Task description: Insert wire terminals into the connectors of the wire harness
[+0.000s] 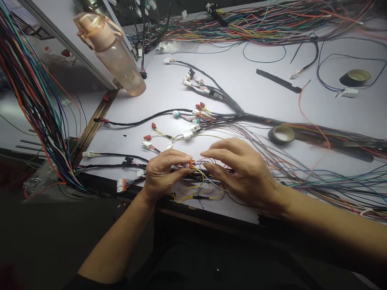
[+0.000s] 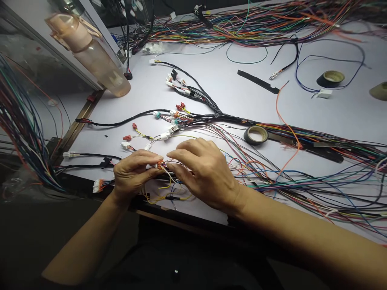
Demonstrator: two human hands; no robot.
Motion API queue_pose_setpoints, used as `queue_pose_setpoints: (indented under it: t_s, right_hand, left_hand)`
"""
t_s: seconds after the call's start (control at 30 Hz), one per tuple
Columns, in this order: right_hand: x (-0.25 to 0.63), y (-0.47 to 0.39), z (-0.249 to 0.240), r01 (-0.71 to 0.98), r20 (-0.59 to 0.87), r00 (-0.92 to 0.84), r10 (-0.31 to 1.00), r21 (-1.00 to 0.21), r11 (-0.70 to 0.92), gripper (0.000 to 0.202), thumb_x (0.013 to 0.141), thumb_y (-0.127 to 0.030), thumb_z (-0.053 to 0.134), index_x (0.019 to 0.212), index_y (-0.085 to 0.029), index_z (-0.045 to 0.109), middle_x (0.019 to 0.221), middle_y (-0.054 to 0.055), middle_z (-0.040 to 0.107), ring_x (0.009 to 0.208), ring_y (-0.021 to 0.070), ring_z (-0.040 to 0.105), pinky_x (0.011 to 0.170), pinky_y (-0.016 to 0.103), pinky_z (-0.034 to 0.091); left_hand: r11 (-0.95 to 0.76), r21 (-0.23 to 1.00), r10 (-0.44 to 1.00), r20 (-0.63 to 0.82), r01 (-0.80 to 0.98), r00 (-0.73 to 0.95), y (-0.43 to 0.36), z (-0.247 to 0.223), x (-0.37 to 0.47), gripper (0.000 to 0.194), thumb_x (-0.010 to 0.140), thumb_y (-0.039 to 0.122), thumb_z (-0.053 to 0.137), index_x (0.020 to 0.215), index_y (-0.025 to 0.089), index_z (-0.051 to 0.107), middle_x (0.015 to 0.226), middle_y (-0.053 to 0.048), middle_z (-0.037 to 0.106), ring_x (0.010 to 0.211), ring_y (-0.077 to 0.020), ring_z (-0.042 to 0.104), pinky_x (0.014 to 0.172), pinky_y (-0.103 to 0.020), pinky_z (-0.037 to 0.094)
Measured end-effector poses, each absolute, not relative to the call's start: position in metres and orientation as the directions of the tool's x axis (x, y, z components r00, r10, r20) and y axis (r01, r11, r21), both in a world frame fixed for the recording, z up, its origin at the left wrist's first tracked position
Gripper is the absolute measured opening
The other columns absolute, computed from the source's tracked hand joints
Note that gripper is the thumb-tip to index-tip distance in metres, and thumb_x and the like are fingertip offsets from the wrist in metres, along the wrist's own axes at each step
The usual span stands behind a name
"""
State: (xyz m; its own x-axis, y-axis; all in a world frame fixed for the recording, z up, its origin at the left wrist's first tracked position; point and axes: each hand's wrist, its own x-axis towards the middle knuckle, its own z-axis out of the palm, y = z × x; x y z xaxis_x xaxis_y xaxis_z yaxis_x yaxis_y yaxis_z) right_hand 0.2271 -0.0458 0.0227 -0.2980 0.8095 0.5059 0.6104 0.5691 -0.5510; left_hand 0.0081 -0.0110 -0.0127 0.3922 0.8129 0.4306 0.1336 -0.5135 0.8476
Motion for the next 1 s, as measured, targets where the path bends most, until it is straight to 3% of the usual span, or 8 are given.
queue_pose_setpoints:
  t_s: [0.17, 0.37, 0.47, 0.53, 0.63, 0.77, 0.87, 1.0]
  right_hand:
    - [0.223, -0.048, 0.029, 0.630, 0.442, -0.353, 0.825, -0.539, 0.559, 0.036, 0.088, -0.040, 0.063, 0.111, -0.012, 0.065, 0.098, 0.010, 0.071, 0.089, 0.0228, 0.064, 0.081, 0.039, 0.044]
    - [0.226, -0.043, 0.018, 0.620, 0.455, -0.326, 0.829, -0.558, 0.551, 0.017, 0.093, -0.021, 0.055, 0.087, -0.016, 0.070, 0.077, 0.003, 0.067, 0.069, 0.0142, 0.059, 0.067, 0.029, 0.043]
    - [0.226, -0.040, 0.019, 0.599, 0.449, -0.285, 0.847, -0.606, 0.523, 0.016, 0.093, -0.024, 0.055, 0.088, -0.017, 0.069, 0.086, 0.006, 0.068, 0.079, 0.0169, 0.060, 0.073, 0.031, 0.045]
    - [0.222, -0.037, 0.025, 0.589, 0.424, -0.228, 0.877, -0.657, 0.471, 0.023, 0.093, -0.033, 0.056, 0.103, -0.016, 0.065, 0.102, 0.010, 0.067, 0.093, 0.0208, 0.060, 0.082, 0.035, 0.046]
    - [0.211, -0.032, 0.028, 0.639, 0.240, -0.262, 0.935, -0.682, 0.354, 0.041, 0.092, -0.046, 0.053, 0.116, -0.013, 0.058, 0.103, 0.012, 0.068, 0.096, 0.0244, 0.060, 0.084, 0.038, 0.045]
    - [0.200, -0.027, 0.016, 0.712, -0.082, -0.365, 0.927, -0.666, 0.221, 0.029, 0.098, -0.032, 0.040, 0.088, -0.017, 0.062, 0.076, 0.006, 0.067, 0.075, 0.0188, 0.061, 0.070, 0.031, 0.041]
    - [0.202, -0.026, 0.012, 0.685, -0.125, -0.381, 0.916, -0.704, 0.189, 0.028, 0.098, -0.026, 0.038, 0.082, -0.018, 0.060, 0.074, 0.004, 0.067, 0.071, 0.0155, 0.059, 0.067, 0.028, 0.039]
    - [0.219, -0.015, 0.027, 0.662, -0.136, -0.430, 0.892, -0.719, 0.210, 0.030, 0.095, -0.038, 0.046, 0.080, -0.018, 0.062, 0.070, 0.003, 0.065, 0.063, 0.0137, 0.054, 0.059, 0.027, 0.036]
  left_hand:
    - [-0.557, 0.809, 0.797, 0.456, 0.190, 0.395, -0.012, 0.001, 0.009, 0.035, 0.073, 0.008, 0.076, 0.103, 0.026, 0.072, 0.095, -0.004, 0.071, 0.088, -0.0153, 0.067, 0.076, -0.028, 0.056]
    - [-0.626, 0.724, 0.760, 0.486, 0.290, 0.431, 0.005, 0.012, 0.002, 0.035, 0.071, 0.007, 0.077, 0.102, 0.023, 0.072, 0.095, -0.003, 0.073, 0.088, -0.0161, 0.067, 0.082, -0.032, 0.055]
    - [-0.632, 0.723, 0.754, 0.488, 0.281, 0.440, 0.014, 0.011, -0.001, 0.035, 0.072, 0.008, 0.077, 0.102, 0.023, 0.071, 0.095, -0.003, 0.073, 0.089, -0.0164, 0.068, 0.084, -0.033, 0.055]
    - [-0.654, 0.710, 0.728, 0.495, 0.262, 0.474, 0.020, 0.014, -0.001, 0.035, 0.073, 0.007, 0.076, 0.103, 0.023, 0.071, 0.095, -0.003, 0.072, 0.090, -0.0164, 0.067, 0.084, -0.033, 0.055]
    - [-0.711, 0.663, 0.662, 0.518, 0.235, 0.541, 0.028, 0.024, 0.001, 0.036, 0.073, 0.005, 0.074, 0.104, 0.023, 0.070, 0.095, -0.004, 0.072, 0.091, -0.0166, 0.067, 0.083, -0.032, 0.055]
    - [-0.746, 0.623, 0.615, 0.510, 0.234, 0.602, 0.038, 0.029, 0.003, 0.034, 0.074, 0.006, 0.074, 0.104, 0.022, 0.070, 0.093, -0.005, 0.072, 0.089, -0.0161, 0.067, 0.080, -0.029, 0.056]
    - [-0.709, 0.672, 0.638, 0.482, 0.214, 0.600, 0.045, 0.017, 0.001, 0.030, 0.076, 0.009, 0.073, 0.103, 0.021, 0.070, 0.092, -0.005, 0.072, 0.088, -0.0165, 0.067, 0.079, -0.030, 0.057]
    - [-0.610, 0.773, 0.717, 0.444, 0.175, 0.537, 0.050, -0.002, -0.003, 0.028, 0.076, 0.011, 0.073, 0.102, 0.022, 0.071, 0.092, -0.005, 0.072, 0.089, -0.0174, 0.067, 0.079, -0.032, 0.057]
